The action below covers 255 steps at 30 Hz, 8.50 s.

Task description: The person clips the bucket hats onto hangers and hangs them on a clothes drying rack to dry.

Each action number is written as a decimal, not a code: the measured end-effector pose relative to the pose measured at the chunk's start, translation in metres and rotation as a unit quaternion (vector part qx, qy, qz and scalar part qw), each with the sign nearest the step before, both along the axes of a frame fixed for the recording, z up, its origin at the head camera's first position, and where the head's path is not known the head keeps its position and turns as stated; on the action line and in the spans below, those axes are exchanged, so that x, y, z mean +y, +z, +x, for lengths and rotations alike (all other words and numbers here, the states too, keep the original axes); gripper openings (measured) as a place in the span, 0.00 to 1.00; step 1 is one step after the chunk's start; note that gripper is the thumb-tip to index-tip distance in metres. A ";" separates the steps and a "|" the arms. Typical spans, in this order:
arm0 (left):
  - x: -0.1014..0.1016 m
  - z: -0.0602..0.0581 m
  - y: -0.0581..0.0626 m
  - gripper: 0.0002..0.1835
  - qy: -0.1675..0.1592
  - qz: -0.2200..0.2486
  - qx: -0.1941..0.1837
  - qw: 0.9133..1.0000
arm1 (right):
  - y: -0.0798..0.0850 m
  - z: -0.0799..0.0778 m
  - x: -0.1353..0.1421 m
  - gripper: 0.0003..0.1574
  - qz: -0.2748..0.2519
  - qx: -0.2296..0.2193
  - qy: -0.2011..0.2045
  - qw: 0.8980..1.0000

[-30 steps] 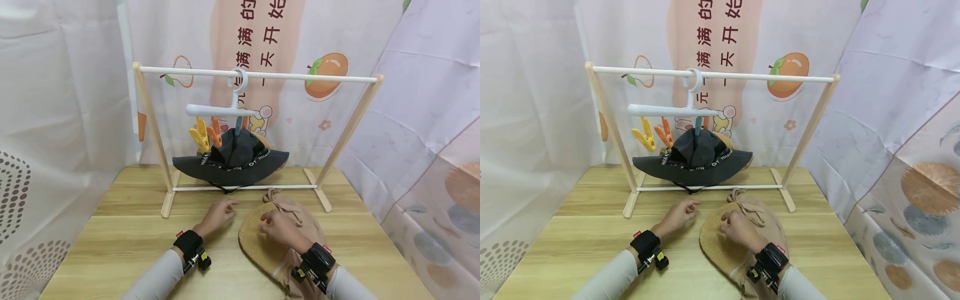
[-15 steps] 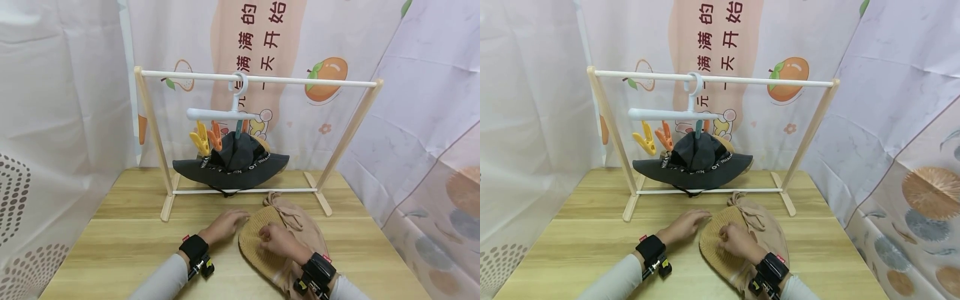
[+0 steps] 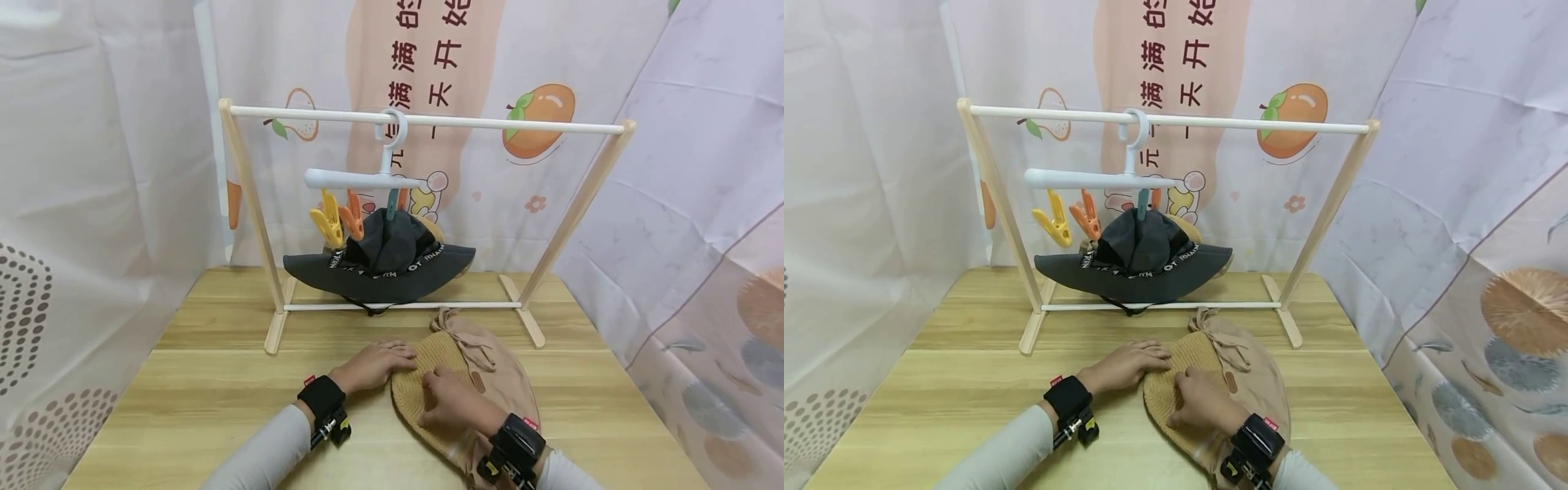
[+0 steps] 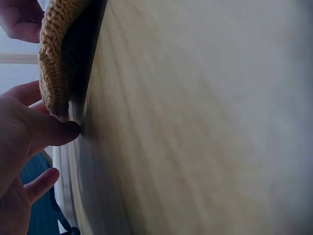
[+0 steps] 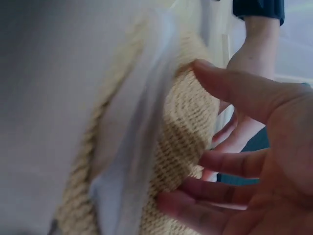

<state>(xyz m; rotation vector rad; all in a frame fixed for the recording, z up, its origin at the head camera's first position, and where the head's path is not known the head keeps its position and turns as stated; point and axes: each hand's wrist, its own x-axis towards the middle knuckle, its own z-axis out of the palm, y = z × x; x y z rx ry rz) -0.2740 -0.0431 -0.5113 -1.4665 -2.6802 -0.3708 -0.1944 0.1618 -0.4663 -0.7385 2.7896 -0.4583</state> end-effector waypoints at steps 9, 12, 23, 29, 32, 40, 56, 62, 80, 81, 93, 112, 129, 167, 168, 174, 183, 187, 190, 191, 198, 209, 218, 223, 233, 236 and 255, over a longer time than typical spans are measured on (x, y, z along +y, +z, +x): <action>-0.001 0.000 -0.003 0.19 -0.016 0.004 -0.046 0.999 | 0.003 0.002 -0.008 0.46 0.025 -0.019 0.012 0.999; -0.002 0.000 -0.003 0.19 -0.015 0.003 -0.060 0.998 | 0.004 0.002 -0.009 0.44 0.024 -0.025 0.012 0.999; 0.007 0.000 0.013 0.22 -0.031 -0.032 -0.062 0.997 | 0.002 0.005 -0.015 0.51 0.036 -0.031 -0.008 0.999; 0.014 0.000 0.016 0.22 -0.016 -0.054 -0.064 0.996 | 0.000 0.008 -0.016 0.57 0.048 -0.025 -0.018 0.998; 0.015 -0.001 0.015 0.23 -0.011 -0.052 -0.068 0.996 | -0.001 0.008 -0.018 0.62 0.050 -0.013 -0.018 0.998; 0.015 -0.003 0.012 0.22 -0.023 -0.059 -0.049 0.997 | -0.005 0.005 -0.023 0.53 0.062 0.026 -0.009 0.998; 0.015 0.001 0.016 0.21 -0.030 -0.068 -0.048 0.996 | -0.001 0.005 -0.024 0.22 0.064 0.018 -0.005 0.998; 0.015 -0.002 0.018 0.20 -0.029 -0.059 -0.045 0.997 | 0.000 -0.001 -0.019 0.18 0.058 0.026 0.018 0.998; 0.015 0.005 0.018 0.21 -0.022 -0.073 -0.053 0.996 | 0.004 0.003 -0.014 0.18 0.048 0.021 0.042 0.998; 0.015 0.005 0.018 0.21 -0.021 -0.073 -0.055 0.996 | 0.004 0.003 -0.014 0.18 0.047 0.020 0.043 0.998; 0.009 0.002 0.017 0.24 -0.034 -0.070 -0.053 0.996 | -0.002 0.001 -0.013 0.16 -0.015 0.012 0.025 0.999; -0.005 0.000 0.022 0.19 -0.096 -0.020 -0.148 0.984 | 0.016 0.004 -0.001 0.27 -0.061 -0.004 0.012 0.998; -0.017 -0.002 0.031 0.18 -0.026 0.101 -0.286 0.953 | 0.038 -0.003 0.002 0.26 -0.119 -0.027 0.039 0.992; -0.012 0.004 0.066 0.12 0.043 0.336 -0.280 0.898 | 0.073 -0.010 0.010 0.10 -0.240 -0.015 -0.008 0.971; -0.012 0.004 0.067 0.12 0.042 0.343 -0.281 0.895 | 0.076 -0.009 0.009 0.11 -0.238 -0.013 -0.008 0.971; -0.011 0.015 0.088 0.12 0.030 0.380 -0.266 0.885 | 0.104 0.000 0.002 0.10 -0.236 -0.017 -0.007 0.972; -0.011 0.028 0.109 0.09 0.042 0.402 -0.246 0.881 | 0.127 0.007 -0.002 0.06 -0.229 -0.018 -0.003 0.973; -0.011 0.027 0.111 0.08 0.046 0.416 -0.241 0.876 | 0.120 -0.001 0.002 0.06 -0.229 -0.016 -0.008 0.973; -0.011 0.019 0.100 0.09 0.046 0.421 -0.235 0.875 | 0.108 -0.010 0.008 0.06 -0.227 -0.012 -0.008 0.974; -0.011 0.017 0.097 0.09 0.045 0.422 -0.232 0.875 | 0.104 -0.012 0.009 0.06 -0.228 -0.010 -0.006 0.974; -0.013 0.027 0.107 0.08 0.060 0.430 -0.214 0.875 | 0.103 -0.016 0.011 0.05 -0.233 0.004 0.004 0.972; -0.016 0.027 0.110 0.08 0.087 0.440 -0.197 0.872 | 0.108 -0.017 0.006 0.03 -0.228 0.017 0.000 0.973; -0.020 0.016 0.100 0.10 0.110 0.450 -0.177 0.868 | 0.113 -0.018 -0.001 0.03 -0.225 0.031 -0.017 0.974; -0.022 0.026 0.117 0.10 0.127 0.453 -0.174 0.865 | 0.116 -0.019 -0.003 0.03 -0.223 0.030 -0.020 0.974; -0.027 0.031 0.130 0.09 0.150 0.460 -0.138 0.864 | 0.121 -0.025 -0.007 0.04 -0.245 0.043 0.002 0.968; -0.028 0.022 0.121 0.10 0.167 0.470 -0.127 0.857 | 0.125 -0.027 -0.009 0.03 -0.240 0.049 0.000 0.970; -0.035 0.031 0.144 0.12 0.244 0.465 -0.079 0.847 | 0.138 -0.031 -0.014 0.06 -0.216 0.058 -0.003 0.975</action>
